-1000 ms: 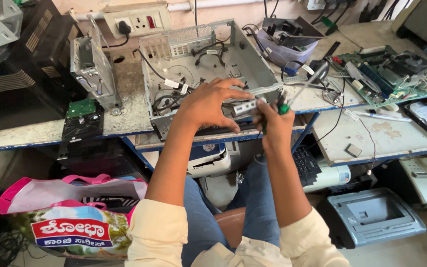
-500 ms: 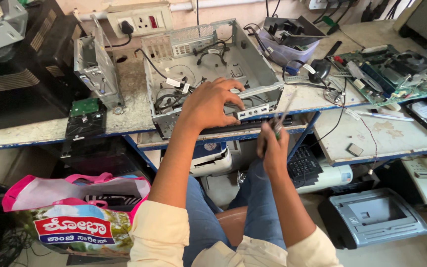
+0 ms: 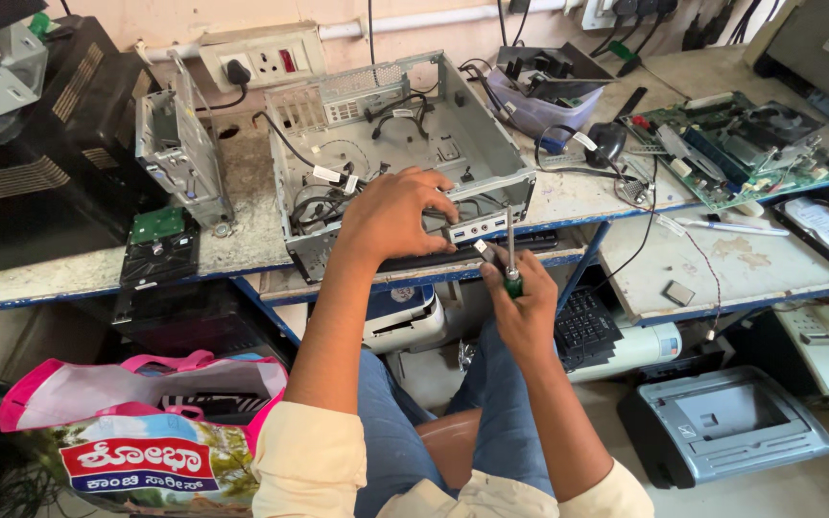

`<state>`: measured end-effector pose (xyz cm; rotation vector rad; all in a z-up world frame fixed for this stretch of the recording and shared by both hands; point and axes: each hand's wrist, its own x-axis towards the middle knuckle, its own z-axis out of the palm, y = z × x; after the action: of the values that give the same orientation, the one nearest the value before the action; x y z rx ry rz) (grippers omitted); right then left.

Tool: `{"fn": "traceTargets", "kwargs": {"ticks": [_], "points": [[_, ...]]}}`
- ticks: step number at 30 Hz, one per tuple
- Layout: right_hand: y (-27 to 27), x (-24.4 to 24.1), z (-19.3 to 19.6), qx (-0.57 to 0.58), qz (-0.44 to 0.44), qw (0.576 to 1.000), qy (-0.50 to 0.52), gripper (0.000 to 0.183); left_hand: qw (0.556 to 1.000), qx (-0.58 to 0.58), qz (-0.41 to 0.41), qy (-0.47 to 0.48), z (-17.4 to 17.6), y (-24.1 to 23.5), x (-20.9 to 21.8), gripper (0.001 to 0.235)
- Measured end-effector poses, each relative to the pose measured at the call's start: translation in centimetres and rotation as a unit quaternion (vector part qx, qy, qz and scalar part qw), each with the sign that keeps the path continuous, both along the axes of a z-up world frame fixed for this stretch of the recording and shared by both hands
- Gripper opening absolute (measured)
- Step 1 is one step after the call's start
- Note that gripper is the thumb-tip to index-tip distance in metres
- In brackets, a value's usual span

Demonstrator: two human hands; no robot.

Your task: The person works on an open desktop computer case, using a screwdriver to remove screws from the rear panel and then manipulating internal cables and components by hand. The person also handles a hard drive and other parts on the workbench.

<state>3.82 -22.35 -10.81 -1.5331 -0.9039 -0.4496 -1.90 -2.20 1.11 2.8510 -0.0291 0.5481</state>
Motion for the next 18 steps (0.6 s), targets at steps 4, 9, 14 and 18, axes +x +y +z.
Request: {"fn": "traceTargets", "kwargs": {"ticks": [4,9,14,18], "points": [[0.7,-0.2,-0.6,0.052,0.062,0.983,0.163,0.033,1.000,0.003,0.008,0.000,-0.1,-0.1,0.0,0.034],[2.2,0.5,-2.8,0.284,0.253,0.852,0.360,0.026,1.000,-0.001,0.012,0.007,0.1,-0.2,-0.1,0.035],[2.8,0.2,-3.9,0.247,0.194,0.876,0.367,0.025,1.000,0.000,0.002,0.003,0.4,-0.2,-0.3,0.036],[2.5,-0.4,-3.2,0.216,0.141,0.903,0.343,0.023,1.000,-0.001,0.009,0.007,0.3,-0.3,-0.2,0.036]]}}
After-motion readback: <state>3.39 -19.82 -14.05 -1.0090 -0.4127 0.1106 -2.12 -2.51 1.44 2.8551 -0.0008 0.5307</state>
